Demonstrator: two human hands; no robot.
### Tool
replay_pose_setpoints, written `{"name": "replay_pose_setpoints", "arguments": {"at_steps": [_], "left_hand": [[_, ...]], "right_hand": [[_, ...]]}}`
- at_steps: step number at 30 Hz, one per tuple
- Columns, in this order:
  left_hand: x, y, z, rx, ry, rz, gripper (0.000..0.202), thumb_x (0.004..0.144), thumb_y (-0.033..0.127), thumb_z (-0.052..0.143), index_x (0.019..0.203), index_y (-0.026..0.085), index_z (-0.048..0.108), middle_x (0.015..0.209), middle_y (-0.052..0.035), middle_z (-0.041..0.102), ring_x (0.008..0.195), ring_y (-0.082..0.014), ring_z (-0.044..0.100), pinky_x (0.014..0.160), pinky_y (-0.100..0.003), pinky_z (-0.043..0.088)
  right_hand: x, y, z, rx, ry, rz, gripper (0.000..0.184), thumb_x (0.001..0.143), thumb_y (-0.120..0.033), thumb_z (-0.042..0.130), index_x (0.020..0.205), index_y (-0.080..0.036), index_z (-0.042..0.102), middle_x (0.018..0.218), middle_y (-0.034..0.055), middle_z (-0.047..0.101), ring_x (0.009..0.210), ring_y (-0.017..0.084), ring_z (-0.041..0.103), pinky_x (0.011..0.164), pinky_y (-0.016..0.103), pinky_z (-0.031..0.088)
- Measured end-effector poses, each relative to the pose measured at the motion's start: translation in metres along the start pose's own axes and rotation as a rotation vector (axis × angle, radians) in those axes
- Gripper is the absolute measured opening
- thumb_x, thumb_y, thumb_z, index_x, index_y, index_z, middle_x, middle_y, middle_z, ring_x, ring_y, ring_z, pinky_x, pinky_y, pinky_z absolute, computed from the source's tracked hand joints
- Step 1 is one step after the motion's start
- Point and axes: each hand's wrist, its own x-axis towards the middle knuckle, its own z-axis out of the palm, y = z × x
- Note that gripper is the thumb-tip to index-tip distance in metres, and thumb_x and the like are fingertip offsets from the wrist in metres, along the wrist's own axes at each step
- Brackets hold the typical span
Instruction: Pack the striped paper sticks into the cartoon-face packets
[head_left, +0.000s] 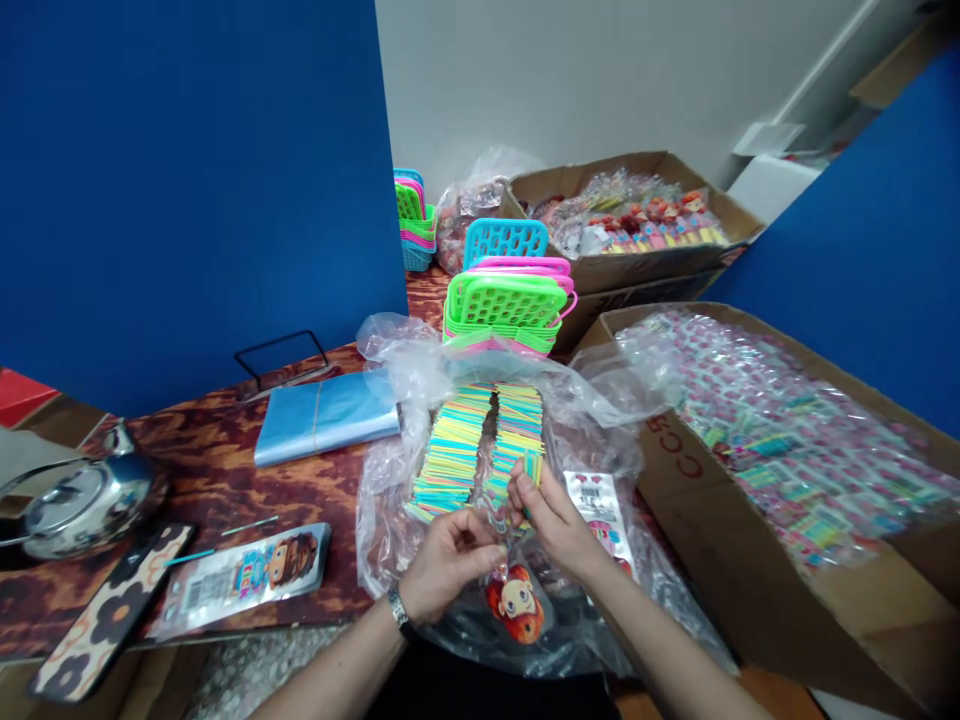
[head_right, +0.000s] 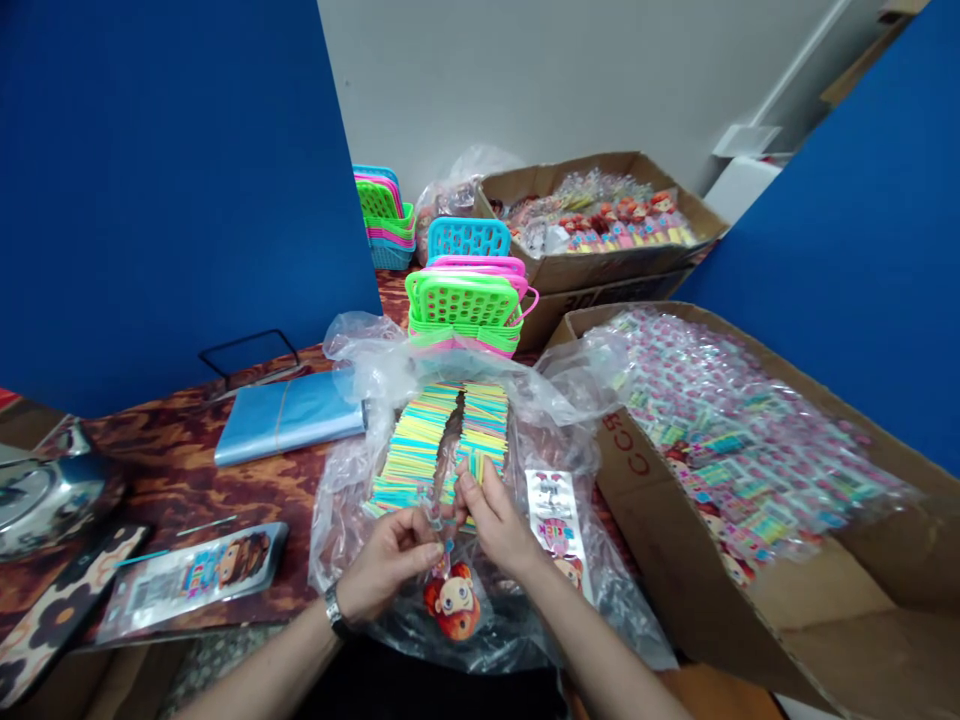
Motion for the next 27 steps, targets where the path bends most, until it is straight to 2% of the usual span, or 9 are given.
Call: {"name": "replay_pose_setpoints", "arguments": {"at_steps": [4, 7, 10, 20, 24, 27], "left_hand": [[0.001, -0.004, 0.001, 0.139, 0.045, 0.036, 0.028, 0.064, 0.029, 0.073, 0.060, 0.015, 0.050, 0.060, 0.0024, 0.057, 0.056, -0.0093, 0.051, 0.057, -0.021, 0.040], [0.001, -0.003, -0.001, 0.229, 0.067, 0.061, 0.025, 0.065, 0.028, 0.072, 0.062, 0.015, 0.051, 0.062, 0.0019, 0.058, 0.058, -0.0102, 0.053, 0.057, -0.022, 0.042], [-0.001, -0.005, -0.001, 0.277, 0.063, 0.067, 0.026, 0.066, 0.028, 0.072, 0.062, 0.015, 0.050, 0.061, 0.0019, 0.058, 0.058, -0.0104, 0.053, 0.056, -0.021, 0.042], [-0.008, -0.012, -0.005, 0.309, 0.042, 0.048, 0.028, 0.067, 0.034, 0.071, 0.064, 0.015, 0.050, 0.061, 0.0009, 0.056, 0.055, -0.0101, 0.050, 0.054, -0.022, 0.040], [-0.010, -0.010, -0.004, 0.294, 0.045, 0.041, 0.029, 0.066, 0.034, 0.071, 0.063, 0.015, 0.049, 0.059, 0.0013, 0.055, 0.053, -0.0094, 0.048, 0.052, -0.021, 0.039], [-0.011, -0.009, -0.004, 0.283, 0.041, 0.024, 0.029, 0.066, 0.033, 0.071, 0.063, 0.015, 0.048, 0.060, 0.0010, 0.055, 0.053, -0.0094, 0.048, 0.051, -0.021, 0.038]], "right_hand": [[-0.005, -0.008, -0.003, -0.224, 0.086, -0.120, 0.021, 0.092, -0.039, 0.029, 0.087, -0.022, 0.040, 0.072, -0.0016, 0.048, 0.066, 0.012, 0.051, 0.065, 0.027, 0.045], [-0.009, -0.014, -0.004, -0.458, 0.110, -0.183, 0.018, 0.092, -0.036, 0.030, 0.088, -0.022, 0.041, 0.070, -0.0004, 0.051, 0.065, 0.014, 0.053, 0.061, 0.028, 0.044], [-0.011, -0.015, -0.003, -0.593, 0.107, -0.265, 0.016, 0.092, -0.032, 0.031, 0.095, -0.021, 0.041, 0.072, 0.0015, 0.054, 0.066, 0.015, 0.055, 0.058, 0.028, 0.045], [-0.012, -0.005, -0.006, -0.771, 0.147, -0.514, 0.013, 0.090, -0.021, 0.034, 0.101, -0.021, 0.041, 0.085, 0.0061, 0.060, 0.075, 0.017, 0.060, 0.063, 0.028, 0.047], [-0.012, -0.005, -0.005, -0.783, 0.136, -0.643, 0.011, 0.090, -0.018, 0.034, 0.100, -0.022, 0.038, 0.083, 0.0048, 0.057, 0.074, 0.015, 0.058, 0.064, 0.027, 0.047], [-0.012, -0.006, -0.004, -0.774, 0.140, -0.674, 0.012, 0.090, -0.017, 0.034, 0.101, -0.021, 0.038, 0.081, 0.0041, 0.056, 0.073, 0.015, 0.058, 0.064, 0.027, 0.047]]}}
